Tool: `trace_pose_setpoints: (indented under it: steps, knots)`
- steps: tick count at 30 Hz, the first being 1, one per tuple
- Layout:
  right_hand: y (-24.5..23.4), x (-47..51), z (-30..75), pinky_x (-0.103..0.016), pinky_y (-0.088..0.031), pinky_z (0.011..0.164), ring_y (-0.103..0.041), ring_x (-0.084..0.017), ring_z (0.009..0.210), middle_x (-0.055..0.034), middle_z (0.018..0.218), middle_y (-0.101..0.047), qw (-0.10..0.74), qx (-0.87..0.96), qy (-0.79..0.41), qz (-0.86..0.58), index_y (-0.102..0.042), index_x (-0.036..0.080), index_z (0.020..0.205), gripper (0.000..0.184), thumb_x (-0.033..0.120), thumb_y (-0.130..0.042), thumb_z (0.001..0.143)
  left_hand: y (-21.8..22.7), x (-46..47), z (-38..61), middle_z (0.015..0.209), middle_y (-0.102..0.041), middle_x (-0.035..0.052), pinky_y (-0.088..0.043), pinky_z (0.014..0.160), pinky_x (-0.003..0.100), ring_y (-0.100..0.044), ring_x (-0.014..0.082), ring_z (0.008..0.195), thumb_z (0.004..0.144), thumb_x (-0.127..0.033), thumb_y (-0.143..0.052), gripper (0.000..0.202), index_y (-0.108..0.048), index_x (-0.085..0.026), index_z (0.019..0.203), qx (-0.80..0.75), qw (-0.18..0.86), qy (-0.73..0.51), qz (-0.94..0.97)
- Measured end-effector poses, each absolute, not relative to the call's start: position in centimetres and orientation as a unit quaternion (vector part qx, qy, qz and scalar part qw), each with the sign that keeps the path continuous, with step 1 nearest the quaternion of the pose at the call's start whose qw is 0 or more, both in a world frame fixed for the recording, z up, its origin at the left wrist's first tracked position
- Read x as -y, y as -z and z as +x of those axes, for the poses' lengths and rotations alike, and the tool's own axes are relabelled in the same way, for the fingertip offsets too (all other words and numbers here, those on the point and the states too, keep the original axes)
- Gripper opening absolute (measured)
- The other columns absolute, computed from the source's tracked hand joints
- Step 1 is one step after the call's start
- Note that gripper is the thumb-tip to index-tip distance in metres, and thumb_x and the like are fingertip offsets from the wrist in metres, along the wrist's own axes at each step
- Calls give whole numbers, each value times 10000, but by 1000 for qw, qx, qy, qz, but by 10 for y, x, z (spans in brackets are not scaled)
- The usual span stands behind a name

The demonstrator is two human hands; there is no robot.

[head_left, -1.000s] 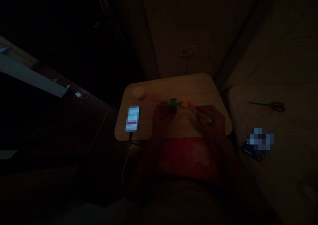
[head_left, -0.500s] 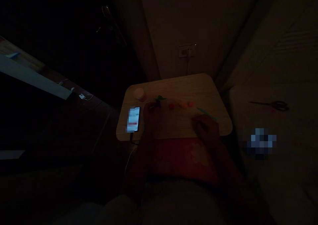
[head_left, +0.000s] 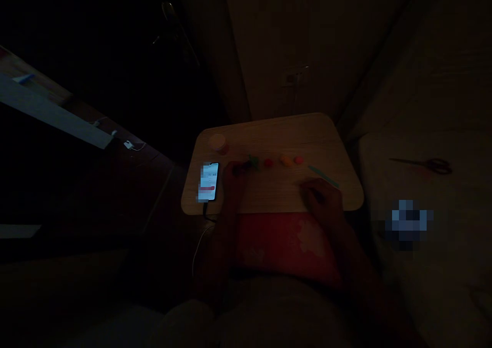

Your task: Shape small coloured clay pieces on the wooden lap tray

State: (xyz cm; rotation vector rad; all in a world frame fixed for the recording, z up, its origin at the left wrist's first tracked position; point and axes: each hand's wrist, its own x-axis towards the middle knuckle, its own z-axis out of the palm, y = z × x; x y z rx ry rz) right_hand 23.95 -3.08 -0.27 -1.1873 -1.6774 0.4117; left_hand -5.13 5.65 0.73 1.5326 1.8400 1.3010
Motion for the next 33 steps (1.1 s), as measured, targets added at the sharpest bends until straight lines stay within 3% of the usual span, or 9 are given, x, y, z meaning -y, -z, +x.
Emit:
trace_pose_setpoints:
  steps: [12,18,21,25,30,33]
  knots:
    - [5,32,243,-424,-618,881,-773,-247,966,-69,1051,-824,487,693,-176,-502,-795,249,1022,154,237,-645,987,10,-57,-55,1056,-717,67,-527,955,376,-665,238,1012,847,-37,-640,237,-661,-196,1022,-650,174,-484,559]
    - [4,34,244,-422,-614,925,-772,-243,1012,-71,1105,-824,473,701,-190,-499,-795,245,1054,166,236,-638,999,23,-55,-57,1207,-674,96,-484,1094,442,-634,275,1171,743,-13,-646,472,-622,-202,1175,-622,147,-503,582]
    - [3,35,245,-426,-611,938,-770,-244,1023,-71,1113,-823,469,702,-196,-499,-794,246,1053,157,239,-645,1002,22,-50,-59,1215,-658,90,-492,1074,422,-623,273,1168,709,-29,-637,526,-603,-217,1199,-617,139,-521,573]
    - [2,37,247,-420,-611,901,-768,-243,978,-65,1067,-819,467,697,-216,-499,-790,247,1030,138,233,-659,989,13,-41,-61,1122,-639,74,-516,961,387,-608,253,1062,740,-97,-615,405,-590,-227,1123,-614,98,-540,567]
    - [-2,39,249,-421,-598,859,-764,-248,933,-57,1026,-822,455,711,-196,-499,-779,249,1014,136,243,-646,988,-2,-18,-50,895,-617,45,-498,851,391,-590,237,902,803,-126,-572,125,-581,-230,872,-530,29,-529,662]
    - [-8,33,251,-439,-578,855,-759,-265,937,-66,1017,-820,445,717,-149,-516,-770,253,1022,142,260,-631,994,-10,-3,-30,796,-631,38,-515,818,406,-599,227,802,868,-161,-562,125,-620,-236,787,-416,113,-437,789]
